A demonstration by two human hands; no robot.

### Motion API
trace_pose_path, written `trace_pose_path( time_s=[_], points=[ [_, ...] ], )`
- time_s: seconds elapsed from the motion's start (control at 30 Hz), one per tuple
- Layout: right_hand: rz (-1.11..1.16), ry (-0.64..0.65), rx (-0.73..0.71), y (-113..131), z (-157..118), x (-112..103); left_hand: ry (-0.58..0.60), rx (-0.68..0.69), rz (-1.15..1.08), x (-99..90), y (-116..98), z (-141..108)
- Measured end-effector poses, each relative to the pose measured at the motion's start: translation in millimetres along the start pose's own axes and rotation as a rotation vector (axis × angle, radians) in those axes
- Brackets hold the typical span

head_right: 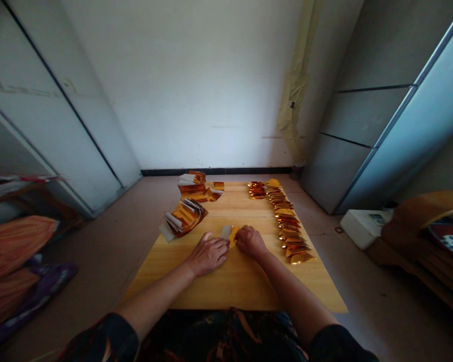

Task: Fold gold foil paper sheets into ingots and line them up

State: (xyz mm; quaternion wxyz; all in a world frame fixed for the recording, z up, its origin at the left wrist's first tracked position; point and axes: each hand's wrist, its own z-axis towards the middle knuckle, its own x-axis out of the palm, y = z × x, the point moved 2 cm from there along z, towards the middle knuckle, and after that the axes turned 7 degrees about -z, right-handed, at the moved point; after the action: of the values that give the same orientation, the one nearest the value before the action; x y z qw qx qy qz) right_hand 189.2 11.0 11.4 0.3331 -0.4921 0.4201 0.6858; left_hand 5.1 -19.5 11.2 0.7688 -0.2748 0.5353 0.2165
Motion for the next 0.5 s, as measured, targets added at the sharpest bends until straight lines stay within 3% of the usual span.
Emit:
trace_pose_path(
  time_s=[0.1,0.27,0.5],
  points=[
    [-0.136,-0.056,-0.043,3,4,-1,-0.044,-0.049,-0.013,0.0,21,11],
    [-0.182,-0.180,-0.065,6,11,8,-0.136,-0.127,0.021,8.8,45,30],
    [-0.144,-0.104,-0.055,8,20,15,-0.246,-0.304,0.040,12.9,53,43]
  ],
)
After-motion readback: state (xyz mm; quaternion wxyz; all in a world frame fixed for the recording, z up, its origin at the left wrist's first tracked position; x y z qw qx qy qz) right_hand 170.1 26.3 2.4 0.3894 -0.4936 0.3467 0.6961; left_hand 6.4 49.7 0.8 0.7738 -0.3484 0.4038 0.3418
